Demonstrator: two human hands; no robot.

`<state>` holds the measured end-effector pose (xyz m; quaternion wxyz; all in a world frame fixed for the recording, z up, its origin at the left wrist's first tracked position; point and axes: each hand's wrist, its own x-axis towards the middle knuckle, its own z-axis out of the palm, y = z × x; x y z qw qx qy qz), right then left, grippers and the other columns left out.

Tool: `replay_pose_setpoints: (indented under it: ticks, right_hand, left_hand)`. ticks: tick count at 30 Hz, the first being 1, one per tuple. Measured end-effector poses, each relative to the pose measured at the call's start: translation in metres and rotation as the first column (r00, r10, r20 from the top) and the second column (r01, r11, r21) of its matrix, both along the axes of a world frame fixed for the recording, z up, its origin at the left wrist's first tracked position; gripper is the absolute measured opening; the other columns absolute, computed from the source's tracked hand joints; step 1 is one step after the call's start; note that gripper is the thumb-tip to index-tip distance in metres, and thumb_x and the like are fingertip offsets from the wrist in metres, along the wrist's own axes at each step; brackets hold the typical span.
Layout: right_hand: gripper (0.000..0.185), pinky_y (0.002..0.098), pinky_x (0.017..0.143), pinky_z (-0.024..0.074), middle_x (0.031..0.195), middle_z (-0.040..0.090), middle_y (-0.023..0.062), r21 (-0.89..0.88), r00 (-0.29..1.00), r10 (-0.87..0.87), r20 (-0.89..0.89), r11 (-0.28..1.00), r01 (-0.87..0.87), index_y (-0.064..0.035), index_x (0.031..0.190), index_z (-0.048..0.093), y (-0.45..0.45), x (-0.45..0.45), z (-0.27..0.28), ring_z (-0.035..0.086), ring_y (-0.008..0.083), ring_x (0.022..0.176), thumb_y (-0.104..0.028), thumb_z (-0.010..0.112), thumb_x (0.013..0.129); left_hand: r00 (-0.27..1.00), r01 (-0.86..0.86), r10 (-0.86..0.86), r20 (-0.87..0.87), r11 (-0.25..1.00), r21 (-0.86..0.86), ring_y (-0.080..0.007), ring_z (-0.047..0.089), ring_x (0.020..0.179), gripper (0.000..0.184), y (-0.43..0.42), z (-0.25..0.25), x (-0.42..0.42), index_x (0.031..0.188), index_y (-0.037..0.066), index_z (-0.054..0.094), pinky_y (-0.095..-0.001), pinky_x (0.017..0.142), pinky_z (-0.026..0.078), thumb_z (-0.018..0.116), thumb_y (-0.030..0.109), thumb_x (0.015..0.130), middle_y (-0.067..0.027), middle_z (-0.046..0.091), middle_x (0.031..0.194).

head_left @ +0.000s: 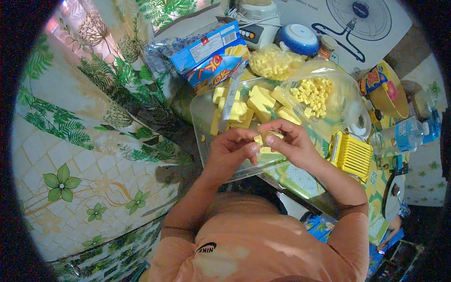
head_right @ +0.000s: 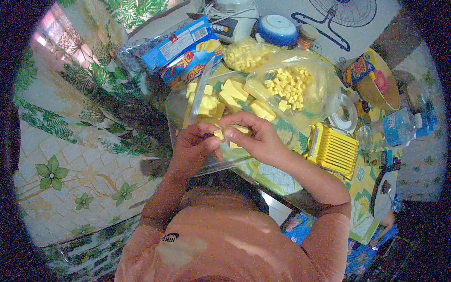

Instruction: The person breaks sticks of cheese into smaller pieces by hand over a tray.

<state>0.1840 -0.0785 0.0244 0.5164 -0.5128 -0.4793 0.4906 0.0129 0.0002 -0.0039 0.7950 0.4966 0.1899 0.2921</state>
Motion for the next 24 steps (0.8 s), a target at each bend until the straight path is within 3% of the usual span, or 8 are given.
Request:
replay_pose_setpoints:
  ticks: [6,10,13,16,24]
  right_hand:
    - [0.03,0.0263,0.082,0.0424,0.098,0.058,0.0055,0.15,0.988,-0.025,0.153,0.989,0.002,-0.0047,0.105,0.059,0.0002,0.0007,-0.0081,0.055,0.0132,0.093,-0.017,0.067,0.08]
    - [0.029,0.0267,0.08,0.0425,0.094,0.059,0.0062,0.229,0.975,-0.053,0.214,0.973,0.002,-0.0049,0.103,0.06,0.0001,0.0011,-0.0088,0.056,0.0149,0.091,-0.018,0.068,0.079]
    - [0.029,0.0272,0.079,0.0426,0.093,0.06,0.0066,0.218,0.972,-0.044,0.231,0.976,-0.008,-0.0052,0.103,0.06,-0.0005,0.0018,-0.0067,0.056,0.0152,0.09,-0.018,0.068,0.079]
    - [0.031,0.0265,0.084,0.04,0.1,0.054,0.0061,0.187,0.962,0.021,0.271,0.98,-0.074,-0.0024,0.106,0.056,-0.001,0.0059,-0.006,0.052,0.0137,0.095,-0.009,0.068,0.078]
    - [0.036,0.0276,0.082,0.0409,0.099,0.055,0.0058,0.18,0.97,0.03,0.241,0.981,-0.075,-0.0032,0.104,0.057,-0.001,0.0051,-0.0001,0.053,0.015,0.094,-0.009,0.073,0.072]
  left_hand:
    - [0.998,-0.024,0.031,-0.055,0.992,0.126,-0.0118,0.058,0.069,0.019,-0.0028,0.0063,-0.0042,0.098,-0.001,0.058,-0.025,0.061,0.049,0.063,0.005,0.081,-0.0058,0.061,0.084]
    - [0.999,-0.031,0.034,-0.027,0.993,0.111,-0.0115,0.058,0.069,0.02,-0.0047,0.0028,-0.0041,0.099,-0.002,0.059,-0.025,0.061,0.05,0.063,0.004,0.081,-0.0057,0.061,0.085]
    - [1.0,-0.026,0.027,-0.011,0.994,0.103,-0.0114,0.058,0.069,0.019,-0.0042,0.003,-0.004,0.099,-0.002,0.059,-0.0249,0.061,0.05,0.063,0.003,0.081,-0.0055,0.062,0.084]
    - [1.0,-0.029,0.03,-0.008,0.994,0.104,-0.0114,0.058,0.068,0.019,-0.0049,0.0016,-0.0035,0.099,-0.002,0.059,-0.0249,0.061,0.049,0.063,0.003,0.081,-0.0054,0.062,0.085]
    - [0.999,-0.036,0.039,-0.031,0.995,0.09,-0.012,0.058,0.068,0.018,-0.0042,0.0054,-0.0049,0.098,-0.001,0.06,-0.025,0.062,0.05,0.062,0.003,0.081,-0.0061,0.062,0.085]
